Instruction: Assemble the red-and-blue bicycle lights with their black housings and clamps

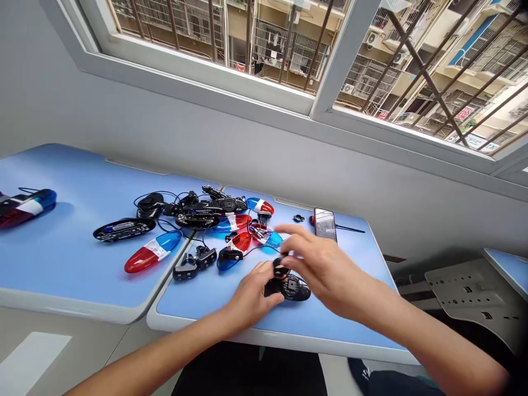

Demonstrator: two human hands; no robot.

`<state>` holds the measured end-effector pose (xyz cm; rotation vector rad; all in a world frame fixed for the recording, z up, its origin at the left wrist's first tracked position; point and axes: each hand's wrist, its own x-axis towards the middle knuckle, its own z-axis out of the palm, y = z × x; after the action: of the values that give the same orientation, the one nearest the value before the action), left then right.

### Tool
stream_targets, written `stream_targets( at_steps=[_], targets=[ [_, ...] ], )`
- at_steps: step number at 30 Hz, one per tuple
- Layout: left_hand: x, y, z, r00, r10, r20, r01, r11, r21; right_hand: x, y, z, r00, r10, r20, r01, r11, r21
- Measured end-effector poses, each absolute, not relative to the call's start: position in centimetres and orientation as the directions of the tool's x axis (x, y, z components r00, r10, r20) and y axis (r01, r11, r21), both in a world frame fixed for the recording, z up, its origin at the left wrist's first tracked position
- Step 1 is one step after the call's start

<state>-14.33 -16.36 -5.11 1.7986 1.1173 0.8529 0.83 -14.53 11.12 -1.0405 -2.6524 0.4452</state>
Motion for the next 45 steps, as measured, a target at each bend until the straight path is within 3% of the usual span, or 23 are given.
stream_targets(
  at_steps=[2,7,23,30,45],
  targets=[
    [-14.4,-15.9,-4.4,0.411,0.903,0.123,0.310,-0.266,0.913,3.4,-15.4,9.5,-0.551,0.809,0.205,0.697,0.581,-0.420],
    [-14.4,-15.6,-3.7,0.412,0.908,0.077,0.316,-0.221,0.923,7.0,-16.3,3.7,-0.421,0.904,0.069,0.785,0.402,-0.471],
    [-14.1,-16.0,-3.3,0.372,0.928,0.018,0.408,-0.181,0.895,6.0,-16.0,1.8,-0.524,0.846,0.098,0.787,0.525,-0.324],
    [-13.7,-16.4,-4.1,0.392,0.903,0.178,0.275,-0.300,0.913,5.9,-16.0,1.4,-0.516,0.846,0.135,0.753,0.523,-0.400],
    [-12.8,-16.1,-4.2,0.363,0.908,0.211,0.204,-0.298,0.933,5.5,-16.3,0.8,-0.500,0.852,0.151,0.744,0.513,-0.428]
  ],
)
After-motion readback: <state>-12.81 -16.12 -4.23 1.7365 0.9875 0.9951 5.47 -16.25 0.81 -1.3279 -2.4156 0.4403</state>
